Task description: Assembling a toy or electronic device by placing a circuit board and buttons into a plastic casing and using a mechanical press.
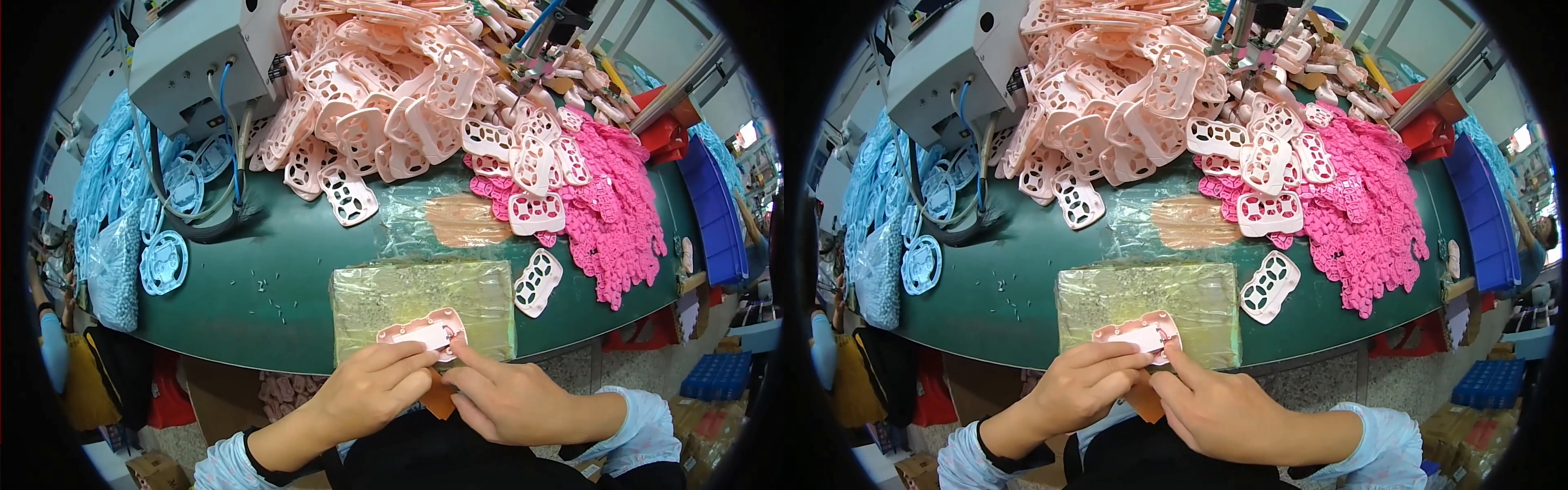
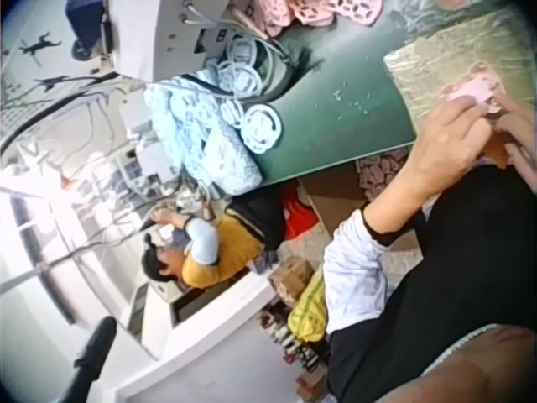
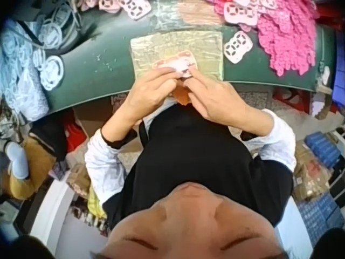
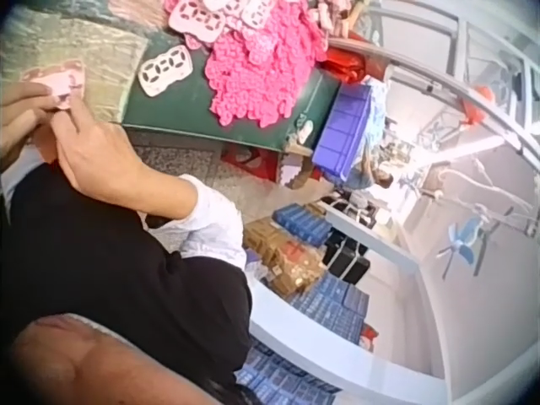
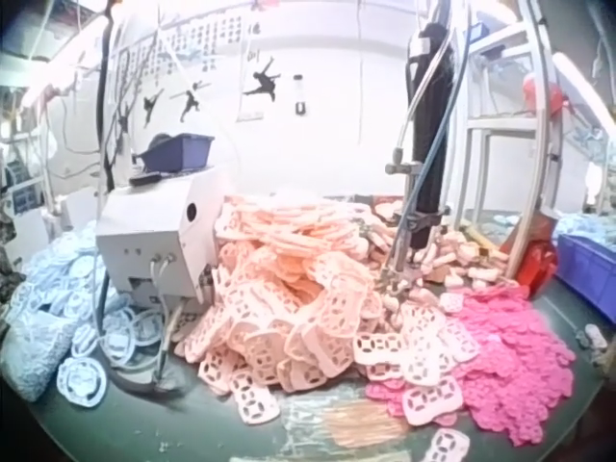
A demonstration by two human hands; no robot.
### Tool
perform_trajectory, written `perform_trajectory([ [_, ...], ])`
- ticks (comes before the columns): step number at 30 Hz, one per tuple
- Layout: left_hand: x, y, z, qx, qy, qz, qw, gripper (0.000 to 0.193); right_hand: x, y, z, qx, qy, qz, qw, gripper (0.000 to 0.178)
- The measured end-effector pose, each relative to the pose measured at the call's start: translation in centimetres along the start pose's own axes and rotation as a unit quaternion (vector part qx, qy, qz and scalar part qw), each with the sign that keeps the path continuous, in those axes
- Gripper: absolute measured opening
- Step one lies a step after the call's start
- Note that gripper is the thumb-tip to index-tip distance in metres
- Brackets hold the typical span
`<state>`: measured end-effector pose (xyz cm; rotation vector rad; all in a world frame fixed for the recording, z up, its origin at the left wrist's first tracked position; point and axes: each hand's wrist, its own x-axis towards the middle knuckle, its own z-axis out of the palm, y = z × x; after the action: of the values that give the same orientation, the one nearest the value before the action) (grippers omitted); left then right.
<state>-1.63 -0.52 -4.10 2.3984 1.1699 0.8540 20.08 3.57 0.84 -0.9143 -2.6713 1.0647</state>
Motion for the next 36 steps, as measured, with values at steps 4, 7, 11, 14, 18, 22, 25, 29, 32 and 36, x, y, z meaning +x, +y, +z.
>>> perform_trajectory([
  [4, 0.1, 0.1, 0.0, 0.004, -0.005, -0.004, 1.0, 0.013, -0.4, 0.2, -0.7, -0.09, -0.01, -0.024, 0.996, 0.017],
  [7, 0.1, 0.1, 0.1, 0.002, -0.002, -0.004, 1.0, 0.013, -0.3, 0.7, -0.1, -0.088, 0.05, -0.043, 0.994, 0.016],
  [11, 0.1, 0.1, 0.0, 0.003, -0.001, -0.001, 1.0, 0.013, 0.1, 1.1, -0.1, -0.142, 0.023, -0.018, 0.989, 0.018],
  [14, 0.3, 0.1, 0.0, 0.003, -0.005, -0.002, 1.0, 0.014, 0.6, 3.0, -0.1, -0.138, 0.035, -0.063, 0.988, 0.015],
  [18, -0.3, -0.3, 0.2, 0.011, -0.026, 0.0, 1.0, 0.016, 1.0, 3.3, -0.7, -0.12, 0.022, -0.09, 0.988, 0.015],
  [22, -0.2, -0.1, 0.3, 0.015, -0.021, 0.003, 1.0, 0.015, -0.4, 2.4, -0.4, -0.081, 0.054, -0.075, 0.992, 0.014],
  [25, -0.3, 0.0, 0.3, 0.017, -0.025, 0.008, 0.999, 0.014, -0.9, 2.7, 0.9, -0.031, 0.093, -0.069, 0.993, 0.013],
  [29, -0.9, -0.5, 0.4, -0.002, -0.01, 0.017, 1.0, 0.015, -1.2, 1.8, 1.3, 0.127, 0.077, 0.017, 0.989, 0.013],
  [32, -1.1, -0.7, 0.4, -0.036, 0.009, 0.007, 0.999, 0.018, -1.3, 0.8, 0.6, 0.219, 0.042, 0.093, 0.97, 0.013],
  [36, -1.0, -0.6, 0.4, -0.071, 0.028, -0.018, 0.997, 0.021, -1.5, 2.0, 1.9, 0.161, 0.09, 0.014, 0.983, 0.013],
])
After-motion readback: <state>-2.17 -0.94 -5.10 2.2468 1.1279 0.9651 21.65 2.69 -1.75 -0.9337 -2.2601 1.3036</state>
